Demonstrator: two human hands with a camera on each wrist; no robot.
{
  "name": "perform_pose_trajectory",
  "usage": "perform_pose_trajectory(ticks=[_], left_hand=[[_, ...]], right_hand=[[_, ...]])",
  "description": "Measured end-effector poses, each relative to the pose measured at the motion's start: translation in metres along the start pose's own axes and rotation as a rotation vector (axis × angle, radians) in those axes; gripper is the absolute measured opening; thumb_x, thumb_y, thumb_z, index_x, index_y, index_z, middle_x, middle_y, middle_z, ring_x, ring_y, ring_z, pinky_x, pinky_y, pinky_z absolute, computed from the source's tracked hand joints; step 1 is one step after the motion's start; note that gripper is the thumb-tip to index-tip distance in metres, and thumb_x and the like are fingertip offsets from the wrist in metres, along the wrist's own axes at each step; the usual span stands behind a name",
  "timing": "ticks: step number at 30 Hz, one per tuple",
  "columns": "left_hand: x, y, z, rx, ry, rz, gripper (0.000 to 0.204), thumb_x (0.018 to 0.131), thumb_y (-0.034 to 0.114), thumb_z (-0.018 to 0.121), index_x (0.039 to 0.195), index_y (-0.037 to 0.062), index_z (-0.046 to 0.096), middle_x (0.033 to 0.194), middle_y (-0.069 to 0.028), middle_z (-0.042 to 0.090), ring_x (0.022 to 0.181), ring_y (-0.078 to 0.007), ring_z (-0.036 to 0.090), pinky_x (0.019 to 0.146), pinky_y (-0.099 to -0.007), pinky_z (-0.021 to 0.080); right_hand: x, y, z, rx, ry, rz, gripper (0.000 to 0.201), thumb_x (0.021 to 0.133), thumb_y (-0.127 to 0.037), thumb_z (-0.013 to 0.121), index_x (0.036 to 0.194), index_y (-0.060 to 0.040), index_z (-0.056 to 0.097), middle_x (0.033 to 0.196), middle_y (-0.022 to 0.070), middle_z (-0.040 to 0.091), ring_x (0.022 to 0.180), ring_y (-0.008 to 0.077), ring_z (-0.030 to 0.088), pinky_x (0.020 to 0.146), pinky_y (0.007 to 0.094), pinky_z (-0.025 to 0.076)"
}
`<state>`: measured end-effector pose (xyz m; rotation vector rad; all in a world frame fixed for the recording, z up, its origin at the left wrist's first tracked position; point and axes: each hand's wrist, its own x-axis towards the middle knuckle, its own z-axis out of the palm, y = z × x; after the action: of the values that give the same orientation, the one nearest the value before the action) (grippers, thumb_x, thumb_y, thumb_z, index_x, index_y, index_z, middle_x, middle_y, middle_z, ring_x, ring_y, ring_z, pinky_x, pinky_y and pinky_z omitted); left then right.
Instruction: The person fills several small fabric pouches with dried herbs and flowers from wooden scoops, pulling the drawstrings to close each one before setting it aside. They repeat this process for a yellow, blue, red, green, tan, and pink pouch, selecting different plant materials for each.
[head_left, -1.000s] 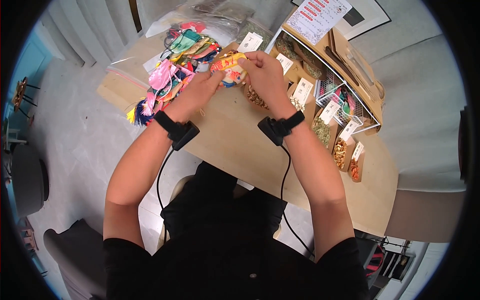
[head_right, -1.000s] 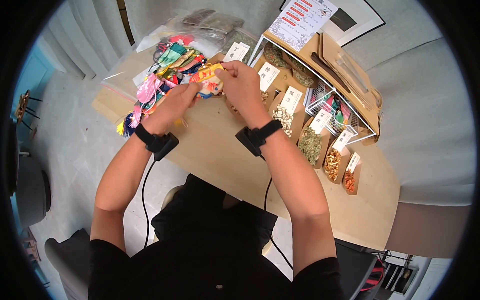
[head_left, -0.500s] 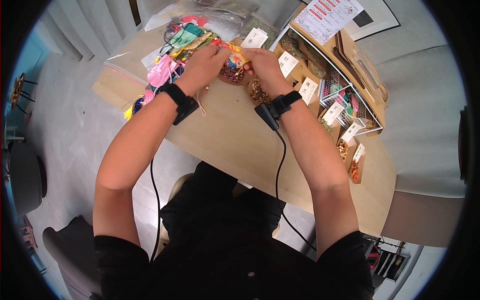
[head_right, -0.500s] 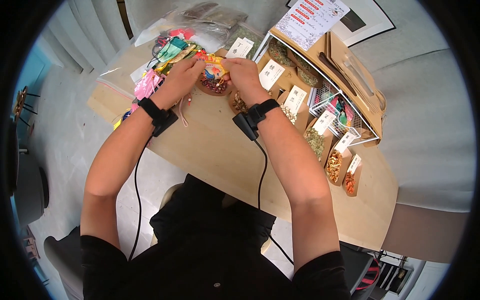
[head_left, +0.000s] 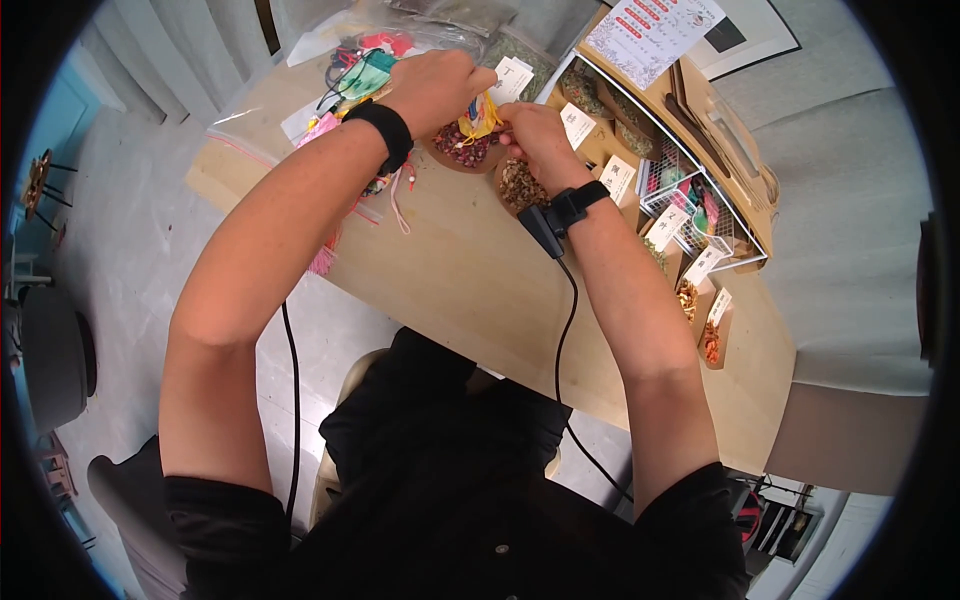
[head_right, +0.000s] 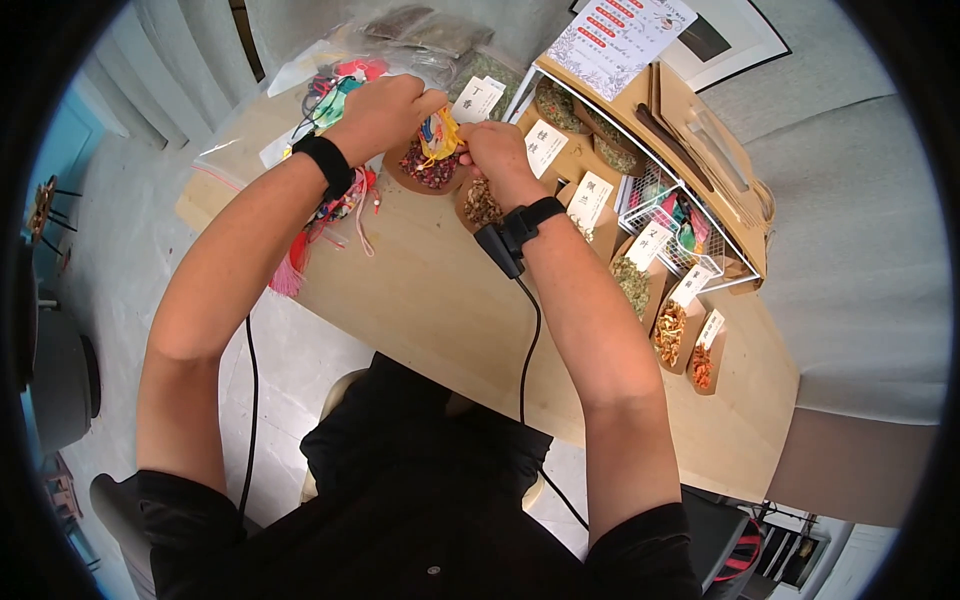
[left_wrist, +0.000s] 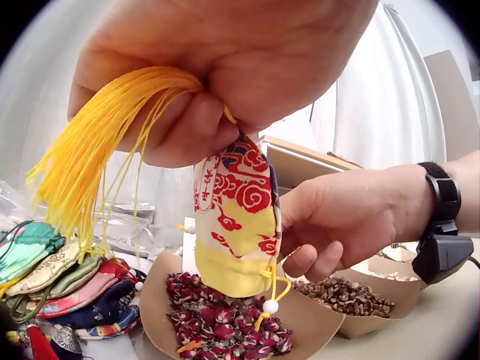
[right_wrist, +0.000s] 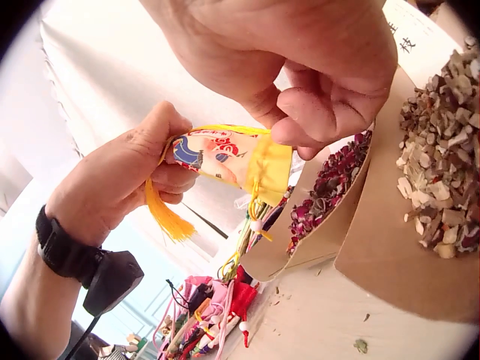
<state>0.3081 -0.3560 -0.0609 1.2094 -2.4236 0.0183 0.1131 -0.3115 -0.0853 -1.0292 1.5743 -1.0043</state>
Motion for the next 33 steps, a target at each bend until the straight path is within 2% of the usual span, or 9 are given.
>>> perform_pose_trajectory(ticks=[7, 10, 13, 16, 19, 22, 28, 31, 33], left_hand=[[0.006, 0.017, -0.011, -0.097, 0.007, -0.153, 0.028, 0.099, 0.038, 0.054, 0.094, 0.0185, 0.073, 0.088, -0.0123, 0.071, 0.087, -0.0370, 0.070, 0.069, -0.0516, 0.052], [0.008, 0.018, -0.013, -0.104, 0.014, -0.082, 0.033, 0.099, 0.041, 0.053, 0.091, 0.0164, 0.074, 0.086, -0.0149, 0.072, 0.087, -0.0386, 0.070, 0.071, -0.0519, 0.052], [0.015, 0.013, -0.012, -0.119, 0.077, -0.019, 0.037, 0.097, 0.042, 0.055, 0.089, 0.0113, 0.074, 0.087, -0.0170, 0.073, 0.086, -0.0393, 0.071, 0.072, -0.0510, 0.053], [0.016, 0.020, -0.012, -0.088, -0.077, -0.128, 0.041, 0.095, 0.043, 0.057, 0.087, 0.0060, 0.074, 0.087, -0.0188, 0.074, 0.086, -0.0391, 0.072, 0.072, -0.0511, 0.053], [0.020, 0.021, -0.019, -0.160, 0.036, -0.106, 0.043, 0.093, 0.044, 0.060, 0.085, 0.0034, 0.073, 0.089, -0.0202, 0.074, 0.085, -0.0389, 0.072, 0.072, -0.0512, 0.054], [0.016, 0.015, -0.007, -0.141, -0.052, -0.142, 0.042, 0.094, 0.044, 0.059, 0.085, 0.0051, 0.073, 0.087, -0.0191, 0.074, 0.086, -0.0387, 0.072, 0.072, -0.0508, 0.054], [0.020, 0.007, -0.003, -0.156, 0.091, -0.067, 0.043, 0.096, 0.045, 0.058, 0.084, 0.0063, 0.072, 0.086, -0.0175, 0.072, 0.089, -0.0387, 0.072, 0.073, -0.0517, 0.054], [0.019, 0.006, 0.003, -0.147, -0.010, -0.115, 0.043, 0.096, 0.044, 0.057, 0.084, 0.0062, 0.072, 0.084, -0.0176, 0.072, 0.088, -0.0397, 0.071, 0.072, -0.0523, 0.054], [0.020, 0.010, -0.008, -0.146, 0.042, -0.119, 0.043, 0.095, 0.044, 0.057, 0.084, 0.0055, 0.073, 0.084, -0.0189, 0.072, 0.085, -0.0408, 0.071, 0.072, -0.0521, 0.054]], right_hand=[[-0.006, -0.010, 0.002, -0.079, 0.069, -0.006, 0.028, 0.094, -0.024, 0.065, 0.086, 0.0027, 0.070, 0.069, 0.0064, 0.066, 0.054, 0.0130, 0.058, 0.047, 0.0293, 0.044], [-0.016, -0.020, 0.002, -0.162, 0.047, 0.026, 0.024, 0.099, -0.024, 0.062, 0.090, -0.0025, 0.069, 0.074, 0.0012, 0.063, 0.057, 0.0090, 0.053, 0.049, 0.0252, 0.041], [-0.006, -0.011, 0.005, -0.075, 0.037, 0.006, 0.025, 0.099, -0.025, 0.063, 0.088, -0.0027, 0.068, 0.071, 0.0017, 0.061, 0.056, 0.0098, 0.051, 0.049, 0.0260, 0.040], [-0.008, -0.013, 0.004, -0.141, 0.017, 0.005, 0.026, 0.099, -0.026, 0.063, 0.088, -0.0028, 0.067, 0.069, 0.0025, 0.060, 0.056, 0.0107, 0.050, 0.049, 0.0267, 0.039], [-0.004, -0.011, 0.005, -0.078, 0.051, 0.016, 0.027, 0.099, -0.027, 0.064, 0.089, -0.0028, 0.067, 0.069, 0.0028, 0.060, 0.056, 0.0115, 0.050, 0.050, 0.0272, 0.039], [-0.005, -0.010, 0.005, -0.207, 0.052, -0.015, 0.027, 0.099, -0.027, 0.064, 0.089, -0.0029, 0.067, 0.069, 0.0027, 0.060, 0.056, 0.0119, 0.050, 0.050, 0.0272, 0.039], [0.001, -0.010, 0.004, -0.135, 0.096, 0.007, 0.026, 0.099, -0.027, 0.064, 0.088, -0.0035, 0.067, 0.069, 0.0026, 0.060, 0.056, 0.0119, 0.050, 0.050, 0.0272, 0.039], [0.001, -0.010, 0.003, -0.167, 0.078, 0.002, 0.025, 0.098, -0.026, 0.065, 0.087, -0.0036, 0.067, 0.069, 0.0024, 0.060, 0.056, 0.0119, 0.050, 0.051, 0.0276, 0.039], [0.002, -0.011, 0.005, -0.109, 0.050, 0.007, 0.025, 0.098, -0.026, 0.065, 0.087, -0.0036, 0.067, 0.070, 0.0024, 0.060, 0.056, 0.0117, 0.051, 0.051, 0.0279, 0.039]])
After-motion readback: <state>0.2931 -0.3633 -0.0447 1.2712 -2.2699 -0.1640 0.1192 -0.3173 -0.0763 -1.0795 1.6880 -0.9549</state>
